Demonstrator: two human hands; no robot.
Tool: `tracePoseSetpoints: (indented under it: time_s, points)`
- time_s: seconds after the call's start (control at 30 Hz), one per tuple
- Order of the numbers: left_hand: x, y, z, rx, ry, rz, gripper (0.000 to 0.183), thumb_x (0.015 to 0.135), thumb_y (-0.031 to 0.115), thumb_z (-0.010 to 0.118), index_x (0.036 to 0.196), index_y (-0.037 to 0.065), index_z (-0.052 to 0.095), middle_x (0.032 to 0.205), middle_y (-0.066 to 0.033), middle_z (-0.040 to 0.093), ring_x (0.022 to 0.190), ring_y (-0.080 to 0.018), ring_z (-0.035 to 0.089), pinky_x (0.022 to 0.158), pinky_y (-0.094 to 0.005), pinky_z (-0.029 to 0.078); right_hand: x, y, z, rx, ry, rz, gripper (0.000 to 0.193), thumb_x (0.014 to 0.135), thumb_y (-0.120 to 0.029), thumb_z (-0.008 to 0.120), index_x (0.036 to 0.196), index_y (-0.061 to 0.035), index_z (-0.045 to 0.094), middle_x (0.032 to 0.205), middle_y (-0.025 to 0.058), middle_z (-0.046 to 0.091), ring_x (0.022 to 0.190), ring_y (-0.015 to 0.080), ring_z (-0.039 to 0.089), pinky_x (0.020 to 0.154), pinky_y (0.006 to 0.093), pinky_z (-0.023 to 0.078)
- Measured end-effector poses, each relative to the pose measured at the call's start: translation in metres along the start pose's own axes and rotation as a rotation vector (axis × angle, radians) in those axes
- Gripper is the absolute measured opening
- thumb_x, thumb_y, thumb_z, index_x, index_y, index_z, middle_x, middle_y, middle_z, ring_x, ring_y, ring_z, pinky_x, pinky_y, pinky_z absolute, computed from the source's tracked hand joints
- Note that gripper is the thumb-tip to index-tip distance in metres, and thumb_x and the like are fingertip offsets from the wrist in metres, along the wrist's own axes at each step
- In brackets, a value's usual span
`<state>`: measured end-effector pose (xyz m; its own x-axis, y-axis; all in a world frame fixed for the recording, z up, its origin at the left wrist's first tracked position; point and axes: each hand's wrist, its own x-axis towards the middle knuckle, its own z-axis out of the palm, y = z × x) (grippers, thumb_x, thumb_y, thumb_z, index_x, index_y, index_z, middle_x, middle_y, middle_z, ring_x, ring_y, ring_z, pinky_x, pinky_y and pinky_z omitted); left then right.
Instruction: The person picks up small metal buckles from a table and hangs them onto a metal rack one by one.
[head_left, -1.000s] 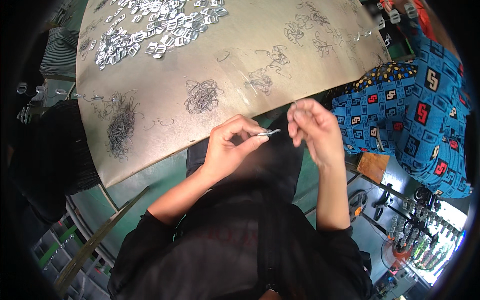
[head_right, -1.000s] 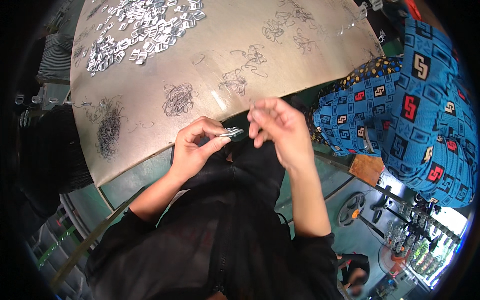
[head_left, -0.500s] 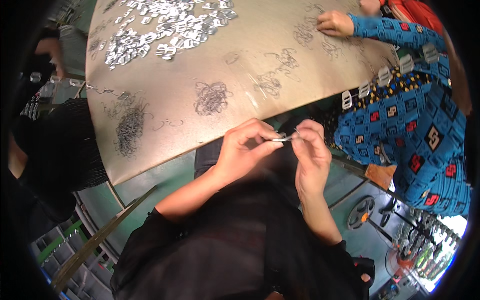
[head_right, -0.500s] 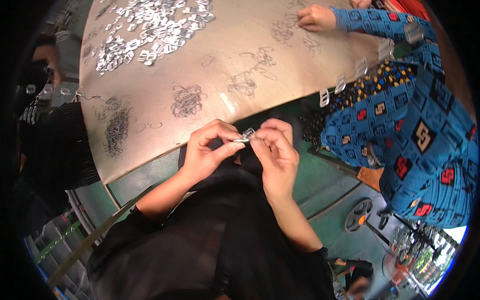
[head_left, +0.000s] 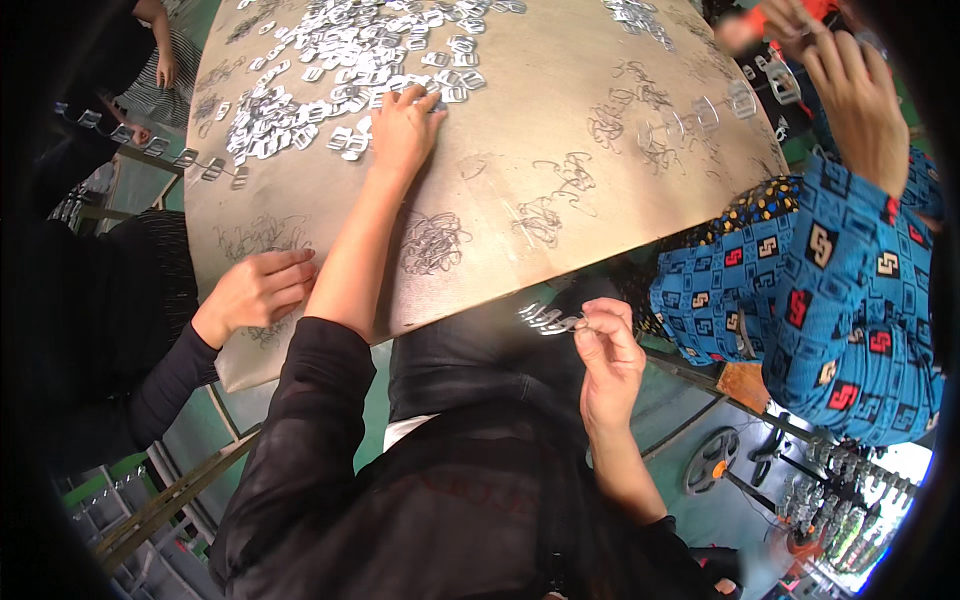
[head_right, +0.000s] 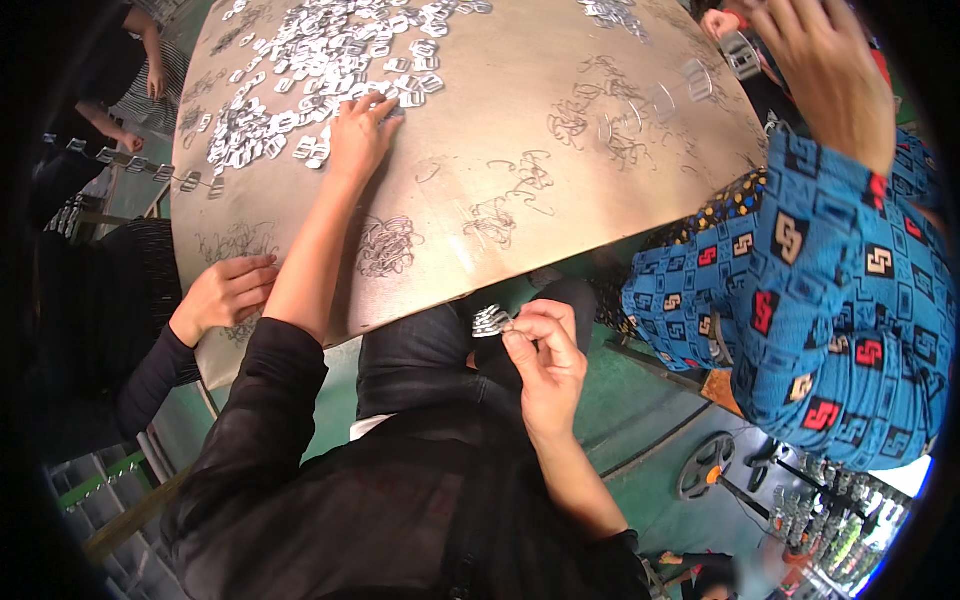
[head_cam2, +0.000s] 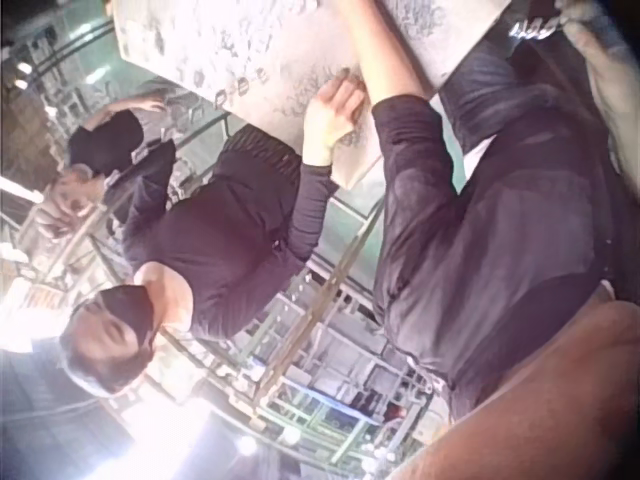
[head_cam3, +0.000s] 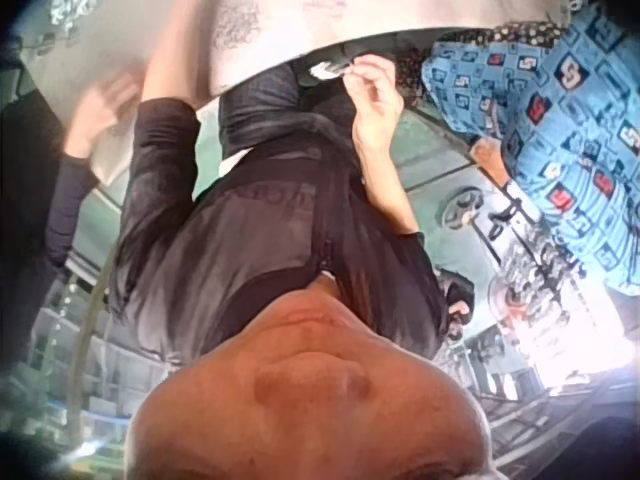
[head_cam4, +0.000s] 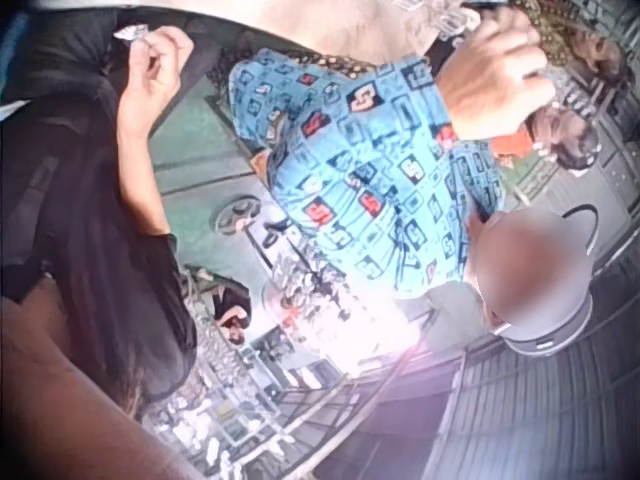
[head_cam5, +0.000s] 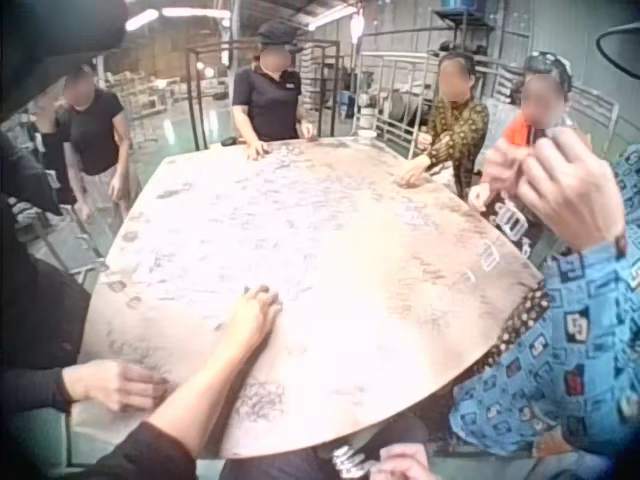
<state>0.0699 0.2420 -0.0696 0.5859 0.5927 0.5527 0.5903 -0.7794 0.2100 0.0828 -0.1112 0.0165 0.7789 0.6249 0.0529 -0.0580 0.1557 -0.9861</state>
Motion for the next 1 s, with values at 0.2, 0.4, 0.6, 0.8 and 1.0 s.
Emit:
tracePoseSetpoints:
  time_s: [0.2,0.4,0.6,0.8,1.0]
  points:
    - [0.007,0.018,-0.022,-0.397,-0.044,-0.164,0.016,0.091,0.018,0.055,0.095,0.006,0.065,0.088,-0.0087,0.068,0.066,-0.0223,0.058,0.062,-0.0315,0.049,-0.001,0.006,-0.003,0.0,-0.011,0.002,0.008,0.08,0.005,0.064,0.086,0.0011,0.062,0.098,0.0044,0.049,0.081,0.0091,0.047,0.076,0.0221,0.04]
    - [-0.056,0.103,-0.099,-1.097,-0.681,-0.314,0.025,0.097,0.017,0.044,0.111,0.002,0.058,0.077,0.0014,0.055,0.065,-0.0052,0.05,0.059,-0.0213,0.043,0.001,0.016,-0.01,-0.023,-0.009,-0.039,0.006,0.081,0.002,0.065,0.086,0.0017,0.062,0.093,0.004,0.049,0.078,0.0087,0.045,0.072,0.0226,0.043]
    - [-0.094,0.143,-0.15,-1.234,-0.845,-0.314,0.024,0.09,0.012,0.057,0.112,0.002,0.06,0.073,0.0003,0.057,0.062,-0.004,0.05,0.056,-0.0198,0.043,0.004,0.022,-0.017,-0.118,-0.033,-0.054,0.005,0.081,-0.002,0.066,0.086,0.0002,0.064,0.092,0.0029,0.05,0.078,0.0089,0.044,0.065,0.0213,0.046]
    - [-0.102,0.164,-0.166,-1.18,-0.756,-0.275,0.017,0.086,0.011,0.064,0.1,0.001,0.067,0.074,-0.0029,0.063,0.06,-0.0062,0.055,0.053,-0.021,0.045,-0.004,0.01,-0.022,-0.063,-0.011,-0.025,0.007,0.08,-0.004,0.068,0.085,-0.0014,0.064,0.093,0.0028,0.051,0.078,0.0093,0.048,0.062,0.021,0.048]
    - [-0.111,0.173,-0.177,-0.997,-0.605,-0.026,0.02,0.081,0.008,0.067,0.1,0.002,0.068,0.077,-0.0099,0.064,0.065,-0.0169,0.062,0.058,-0.0271,0.049,-0.009,0.014,-0.031,-0.15,-0.063,-0.08,0.005,0.082,-0.002,0.066,0.086,-0.0003,0.064,0.094,0.0028,0.05,0.077,0.0084,0.053,0.058,0.0212,0.051]
